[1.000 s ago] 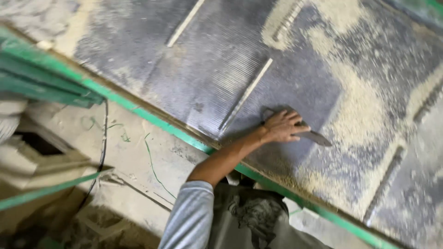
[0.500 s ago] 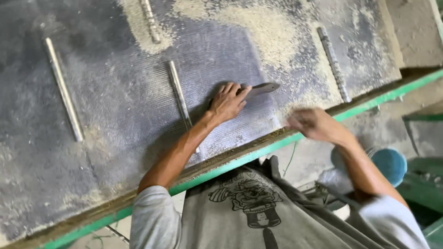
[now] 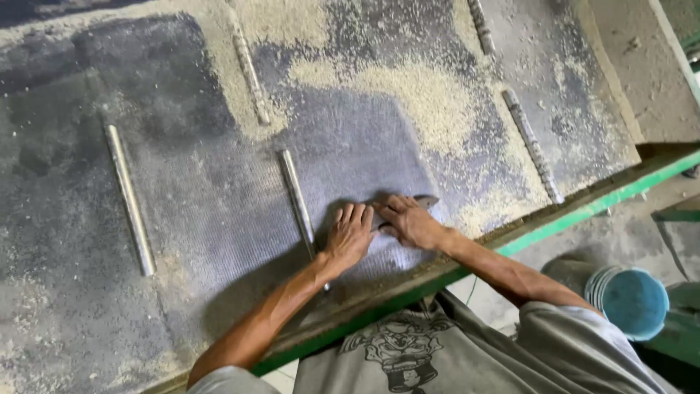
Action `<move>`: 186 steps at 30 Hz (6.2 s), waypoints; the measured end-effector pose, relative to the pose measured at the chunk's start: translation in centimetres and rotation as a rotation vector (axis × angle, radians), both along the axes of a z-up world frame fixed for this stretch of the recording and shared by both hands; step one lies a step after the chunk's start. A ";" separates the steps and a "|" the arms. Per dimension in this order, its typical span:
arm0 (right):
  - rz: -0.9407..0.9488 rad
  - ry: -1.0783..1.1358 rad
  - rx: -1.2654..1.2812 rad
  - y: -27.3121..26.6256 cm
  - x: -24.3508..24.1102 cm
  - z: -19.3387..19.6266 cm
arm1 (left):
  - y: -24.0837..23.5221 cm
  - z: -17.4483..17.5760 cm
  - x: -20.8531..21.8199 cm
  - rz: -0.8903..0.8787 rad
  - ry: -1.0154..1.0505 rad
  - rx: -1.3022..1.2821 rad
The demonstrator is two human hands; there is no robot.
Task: Cleaning rice grains and debris from a vibrating mesh screen using a metal scraper and a wire brush.
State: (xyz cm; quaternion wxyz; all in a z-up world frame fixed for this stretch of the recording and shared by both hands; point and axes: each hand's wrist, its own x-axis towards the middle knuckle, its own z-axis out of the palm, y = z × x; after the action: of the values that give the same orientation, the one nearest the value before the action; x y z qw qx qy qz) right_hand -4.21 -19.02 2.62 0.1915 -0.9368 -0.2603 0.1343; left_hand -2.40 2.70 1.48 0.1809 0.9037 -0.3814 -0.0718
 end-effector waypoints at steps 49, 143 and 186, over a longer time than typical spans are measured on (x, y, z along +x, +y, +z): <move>0.282 -0.026 0.265 48.8 -4.9 4.1 | 48.4 2.0 -11.5 0.377 -0.033 0.215; -0.137 -0.063 -0.199 35.5 -2.7 1.6 | 31.9 -0.9 0.9 -0.059 -0.268 0.473; -0.666 0.091 -0.163 37.6 0.1 1.7 | 29.0 2.2 12.3 -0.776 -0.185 0.350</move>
State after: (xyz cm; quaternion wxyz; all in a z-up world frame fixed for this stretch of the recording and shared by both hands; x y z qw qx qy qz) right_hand -4.07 18.63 4.33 0.1608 -0.9756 0.0803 0.1264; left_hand 9.95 31.69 3.69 -0.0504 0.7132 -0.6893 -0.1169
